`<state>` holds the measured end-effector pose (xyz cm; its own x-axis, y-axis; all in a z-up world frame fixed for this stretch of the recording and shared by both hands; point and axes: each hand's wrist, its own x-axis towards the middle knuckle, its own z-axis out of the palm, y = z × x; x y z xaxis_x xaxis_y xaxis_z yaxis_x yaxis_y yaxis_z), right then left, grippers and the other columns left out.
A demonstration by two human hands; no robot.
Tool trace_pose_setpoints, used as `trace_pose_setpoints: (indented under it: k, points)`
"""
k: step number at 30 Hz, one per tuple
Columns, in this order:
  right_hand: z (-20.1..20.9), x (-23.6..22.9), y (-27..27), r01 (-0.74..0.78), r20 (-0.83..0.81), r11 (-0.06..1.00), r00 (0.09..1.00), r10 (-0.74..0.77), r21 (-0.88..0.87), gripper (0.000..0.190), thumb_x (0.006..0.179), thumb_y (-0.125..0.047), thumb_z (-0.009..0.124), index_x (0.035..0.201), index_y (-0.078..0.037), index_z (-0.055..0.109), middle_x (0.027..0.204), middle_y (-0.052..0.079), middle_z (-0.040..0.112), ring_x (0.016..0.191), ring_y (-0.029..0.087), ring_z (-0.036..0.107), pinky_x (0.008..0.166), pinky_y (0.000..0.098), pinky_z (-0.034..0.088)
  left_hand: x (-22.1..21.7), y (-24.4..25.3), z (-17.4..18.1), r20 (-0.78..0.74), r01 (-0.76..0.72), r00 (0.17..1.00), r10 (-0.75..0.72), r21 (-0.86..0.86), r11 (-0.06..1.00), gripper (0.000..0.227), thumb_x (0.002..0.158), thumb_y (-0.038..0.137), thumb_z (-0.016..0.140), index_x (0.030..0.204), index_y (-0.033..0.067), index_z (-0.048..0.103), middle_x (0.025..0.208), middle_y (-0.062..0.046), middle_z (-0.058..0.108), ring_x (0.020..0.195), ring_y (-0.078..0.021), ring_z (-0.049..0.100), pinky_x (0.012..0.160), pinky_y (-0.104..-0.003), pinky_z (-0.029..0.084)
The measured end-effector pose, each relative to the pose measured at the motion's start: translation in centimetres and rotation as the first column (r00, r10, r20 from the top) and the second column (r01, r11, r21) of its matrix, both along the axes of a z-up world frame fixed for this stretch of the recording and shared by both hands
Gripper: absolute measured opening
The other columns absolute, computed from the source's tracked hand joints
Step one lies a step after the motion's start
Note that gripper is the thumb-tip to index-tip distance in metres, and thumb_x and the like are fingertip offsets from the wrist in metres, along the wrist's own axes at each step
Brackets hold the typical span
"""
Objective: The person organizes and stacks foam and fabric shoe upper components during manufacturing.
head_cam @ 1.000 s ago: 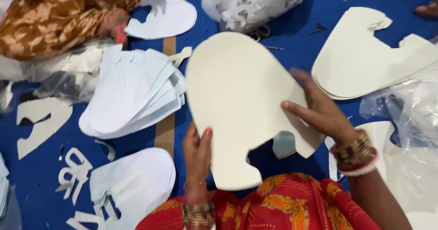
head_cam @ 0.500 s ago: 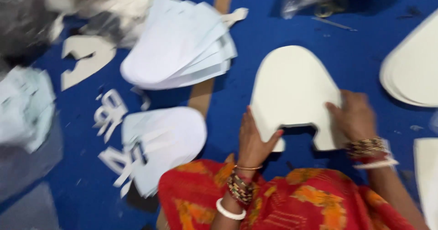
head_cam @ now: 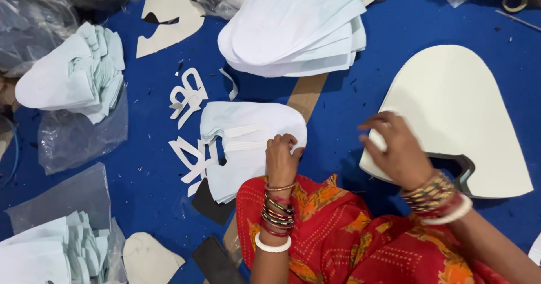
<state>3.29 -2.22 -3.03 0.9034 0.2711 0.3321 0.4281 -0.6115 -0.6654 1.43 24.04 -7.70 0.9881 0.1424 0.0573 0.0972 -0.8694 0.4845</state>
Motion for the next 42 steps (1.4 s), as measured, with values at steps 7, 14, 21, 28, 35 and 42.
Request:
trace_pose_setpoints:
  k: [7, 14, 21, 28, 35, 42]
  points:
    - [-4.0, -0.6, 7.1, -0.242, -0.071, 0.969, 0.969, 0.238, -0.048, 0.023, 0.087, -0.014, 0.072, 0.108, -0.007, 0.070, 0.115, 0.013, 0.065, 0.105, 0.031, 0.063, 0.091, 0.0405, 0.053, -0.1, 1.8, 0.0, 0.079, 0.027, 0.997, -0.019, -0.103, 0.994, 0.011, 0.084, 0.009, 0.078, 0.093, 0.0040, 0.074, 0.090, -0.014, 0.069, 0.086, -0.0315, 0.062, 0.076, -0.042, 0.051]
    - [-7.8, -1.1, 12.7, -0.461, 0.004, 0.817, 0.870, 0.493, -0.346, 0.062, 0.093, -0.037, 0.060, 0.145, -0.007, 0.044, 0.157, 0.014, 0.036, 0.148, 0.030, 0.028, 0.114, 0.0546, 0.027, 0.4, 5.7, -0.9, 0.115, -0.203, 0.958, 0.261, -0.370, 0.907, 0.011, 0.097, 0.014, 0.063, 0.101, 0.0040, 0.065, 0.090, -0.013, 0.071, 0.083, -0.0276, 0.071, 0.072, -0.037, 0.055]
    - [-10.5, -1.0, 12.6, -0.487, -0.129, 0.746, 0.864, 0.486, -0.454, 0.073, 0.097, -0.055, 0.046, 0.157, -0.020, 0.025, 0.166, 0.004, 0.018, 0.152, 0.020, 0.012, 0.119, 0.0582, 0.012, 0.3, 16.4, 1.3, 0.495, -0.398, 0.686, 0.533, -0.358, 0.845, 0.010, 0.107, 0.014, 0.051, 0.107, 0.0039, 0.052, 0.097, -0.009, 0.054, 0.091, -0.0211, 0.056, 0.084, -0.034, 0.048]
    - [-9.2, -0.3, 13.0, -0.561, -0.336, 0.742, 0.824, 0.457, -0.367, 0.075, 0.097, -0.054, 0.046, 0.160, -0.020, 0.023, 0.173, 0.004, 0.012, 0.154, 0.022, 0.006, 0.118, 0.0603, 0.005, -2.9, 21.6, 19.9, 0.844, -0.345, 0.432, 0.317, -0.169, 0.923, 0.008, 0.114, 0.002, 0.042, 0.110, -0.0019, 0.047, 0.112, -0.009, 0.043, 0.105, -0.0195, 0.047, 0.104, -0.031, 0.041]
    - [0.2, 1.7, 10.7, -0.353, -0.311, 0.891, 0.845, 0.434, 0.284, 0.052, 0.095, -0.038, 0.062, 0.144, -0.024, 0.057, 0.169, 0.001, 0.036, 0.162, 0.022, 0.015, 0.126, 0.0578, 0.007, -6.0, 10.5, 31.2, 0.793, -0.073, 0.595, 0.131, -0.109, 0.991, 0.022, 0.119, 0.020, 0.057, 0.121, -0.0009, 0.050, 0.110, -0.003, 0.050, 0.094, -0.0104, 0.048, 0.086, -0.023, 0.041]
    - [12.1, 3.1, 1.2, -0.382, 0.142, 0.834, 0.924, 0.355, 0.399, 0.100, 0.080, -0.035, 0.084, 0.159, -0.005, 0.031, 0.166, 0.019, 0.031, 0.157, 0.036, 0.015, 0.123, 0.0534, 0.018, -7.1, 0.9, 27.6, 0.537, 0.390, 0.844, 0.008, -0.622, 0.679, 0.016, 0.106, 0.010, 0.073, 0.110, 0.0013, 0.060, 0.102, -0.014, 0.076, 0.094, -0.0181, 0.073, 0.092, -0.029, 0.059]
